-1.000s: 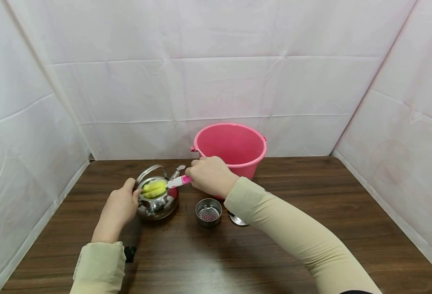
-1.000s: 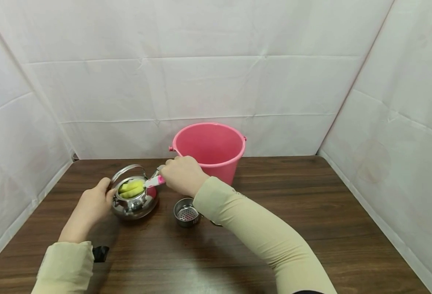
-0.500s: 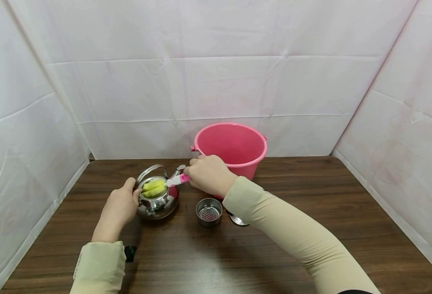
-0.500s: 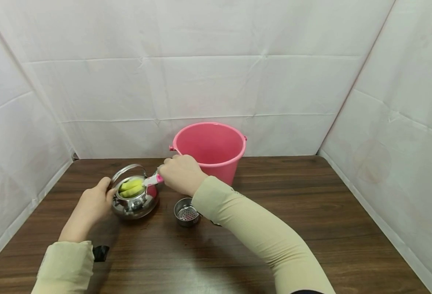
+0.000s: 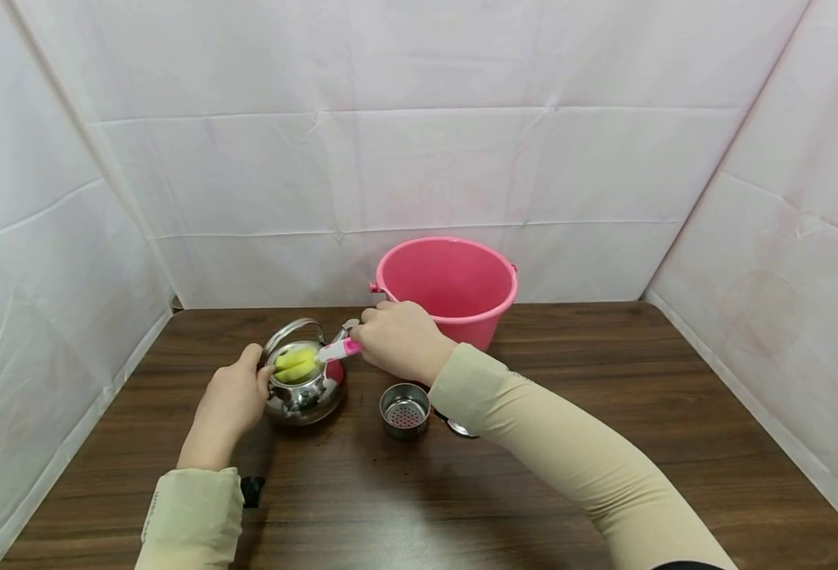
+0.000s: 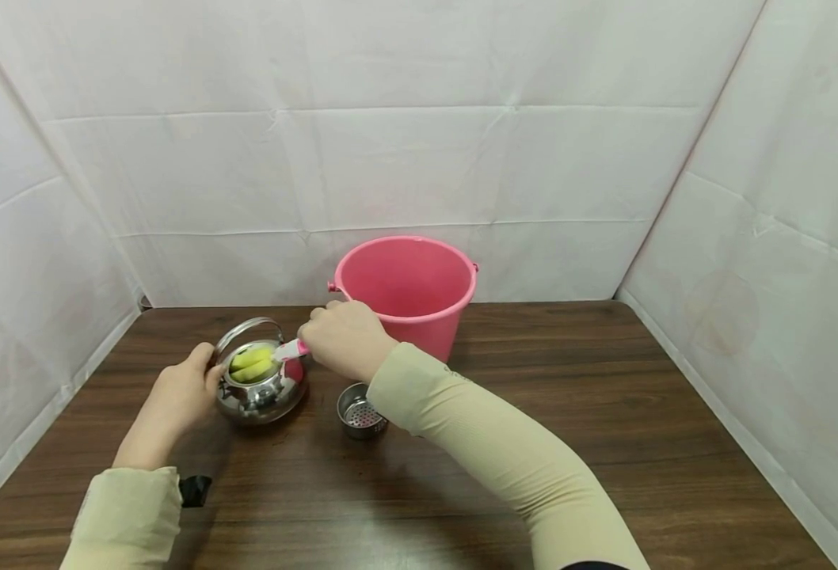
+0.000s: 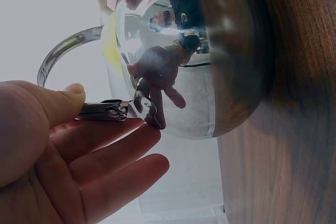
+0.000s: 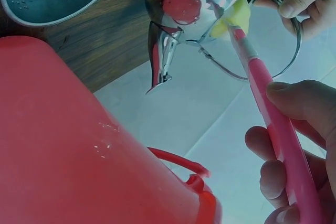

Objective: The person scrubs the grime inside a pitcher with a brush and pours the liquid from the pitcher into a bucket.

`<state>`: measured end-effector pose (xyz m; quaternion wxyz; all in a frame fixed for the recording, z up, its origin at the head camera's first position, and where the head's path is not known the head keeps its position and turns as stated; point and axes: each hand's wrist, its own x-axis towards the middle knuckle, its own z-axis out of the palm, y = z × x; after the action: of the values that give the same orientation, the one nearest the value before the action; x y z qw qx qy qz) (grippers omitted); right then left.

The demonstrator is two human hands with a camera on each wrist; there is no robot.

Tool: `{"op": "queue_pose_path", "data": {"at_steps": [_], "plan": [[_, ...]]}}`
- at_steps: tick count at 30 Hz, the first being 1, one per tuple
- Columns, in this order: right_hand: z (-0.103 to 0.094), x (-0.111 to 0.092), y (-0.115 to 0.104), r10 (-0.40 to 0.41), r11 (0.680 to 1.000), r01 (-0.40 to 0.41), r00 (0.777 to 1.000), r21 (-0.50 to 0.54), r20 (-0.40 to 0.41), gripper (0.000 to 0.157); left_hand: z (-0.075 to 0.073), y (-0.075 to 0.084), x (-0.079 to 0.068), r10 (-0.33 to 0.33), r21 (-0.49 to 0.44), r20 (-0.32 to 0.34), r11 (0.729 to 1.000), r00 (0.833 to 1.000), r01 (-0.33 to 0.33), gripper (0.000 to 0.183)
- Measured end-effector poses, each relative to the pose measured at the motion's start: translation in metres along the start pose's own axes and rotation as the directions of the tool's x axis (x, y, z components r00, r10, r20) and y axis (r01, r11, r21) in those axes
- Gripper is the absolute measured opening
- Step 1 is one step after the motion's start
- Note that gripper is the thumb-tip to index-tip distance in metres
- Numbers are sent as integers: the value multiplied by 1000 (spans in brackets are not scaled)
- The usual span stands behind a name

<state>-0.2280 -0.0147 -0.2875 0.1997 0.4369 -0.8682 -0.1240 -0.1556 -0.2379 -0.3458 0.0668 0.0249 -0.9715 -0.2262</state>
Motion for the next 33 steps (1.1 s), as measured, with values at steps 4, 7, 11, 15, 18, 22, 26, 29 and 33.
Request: {"op": "queue_pose_path", "data": {"at_steps": [4,7,11,15,18,22,26,29,33], "plan": [[-2,0,-2,-6,1000,6,1000,1,-11,17,0,0,0,-2,2,-7,1000,1000,2,14],[-2,0,-3,-15,1000,15,1000,0,-7,18,0,0,0,-7,3,-6,1000,1000,7,14],[-3,0,-5,-24,1000,25,1000,-5,9,19,-1,1,0,-10,2,-1,1000,1000,10,14],[-4,-1,-7,-32,999,32,999,-2,18,18,-1,1,0,-13,2,5,1000,1000,13,14],[-4,-2,-9,-43,999,43,999,-10,9,18,0,1,-1,-16,4,7,1000,1000,16,14],[-5,-3,-11,-54,998,54,999,-30,-7,18,0,0,-1,-21,2,6,1000,1000,21,15],[-5,-4,-12,-58,998,57,998,-39,-12,19,0,0,1,-25,-3,18,1000,1000,25,17],[-5,-5,-12,-60,998,59,998,-35,-7,19,0,0,1,-29,-5,27,1000,999,29,18],[-7,-6,-12,-63,998,62,998,-29,-6,18,0,0,1,-30,-6,26,1000,999,30,18]]}}
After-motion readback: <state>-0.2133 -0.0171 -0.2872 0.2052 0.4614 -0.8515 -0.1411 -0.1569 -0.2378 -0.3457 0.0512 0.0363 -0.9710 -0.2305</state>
